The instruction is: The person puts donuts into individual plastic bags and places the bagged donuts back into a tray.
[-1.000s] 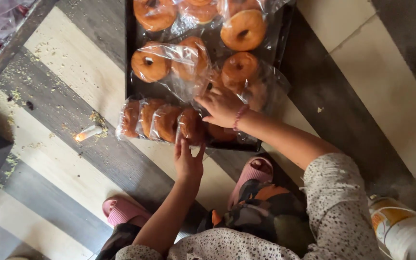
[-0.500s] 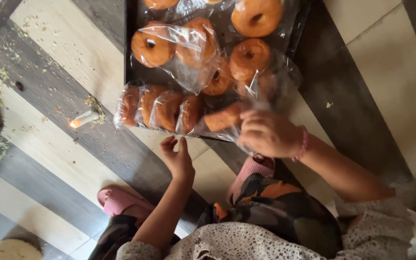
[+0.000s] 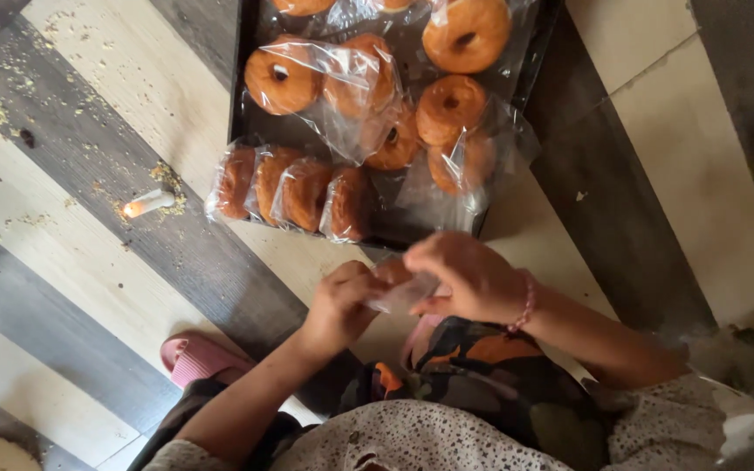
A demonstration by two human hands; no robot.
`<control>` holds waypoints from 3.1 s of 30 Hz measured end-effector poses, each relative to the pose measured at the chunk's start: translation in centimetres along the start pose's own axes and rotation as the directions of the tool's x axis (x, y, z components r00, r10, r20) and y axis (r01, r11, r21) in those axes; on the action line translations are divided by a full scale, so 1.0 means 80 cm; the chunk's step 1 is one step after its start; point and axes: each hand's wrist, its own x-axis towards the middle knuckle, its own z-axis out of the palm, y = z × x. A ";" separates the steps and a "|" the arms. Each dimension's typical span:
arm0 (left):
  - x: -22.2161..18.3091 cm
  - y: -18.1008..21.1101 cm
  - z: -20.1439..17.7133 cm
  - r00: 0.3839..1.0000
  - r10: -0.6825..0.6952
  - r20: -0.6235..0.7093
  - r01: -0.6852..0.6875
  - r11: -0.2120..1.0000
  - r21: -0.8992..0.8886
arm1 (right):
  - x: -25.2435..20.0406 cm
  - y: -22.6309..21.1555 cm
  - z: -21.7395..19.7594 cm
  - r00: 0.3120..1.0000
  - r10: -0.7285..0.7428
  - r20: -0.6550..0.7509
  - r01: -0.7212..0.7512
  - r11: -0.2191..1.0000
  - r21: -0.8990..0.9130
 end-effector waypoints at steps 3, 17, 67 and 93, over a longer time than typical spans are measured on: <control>0.009 0.008 -0.025 0.999 0.018 -0.028 -0.020 0.995 -0.098 | -0.005 0.015 -0.005 0.993 0.118 -0.001 -0.118 0.992 -0.033; 0.020 0.045 -0.068 0.995 -0.050 0.083 0.059 0.992 -0.108 | -0.007 0.005 -0.021 0.984 0.052 -0.168 -0.002 0.958 0.287; -0.156 0.007 -0.361 0.951 0.267 0.159 -0.306 0.721 0.622 | 0.224 -0.021 0.360 0.911 0.356 0.209 -0.401 0.645 0.651; -0.236 -0.158 -0.317 0.926 -0.377 0.020 0.360 0.864 -0.354 | 0.231 -0.069 0.364 1.000 -0.015 0.005 0.013 0.965 0.261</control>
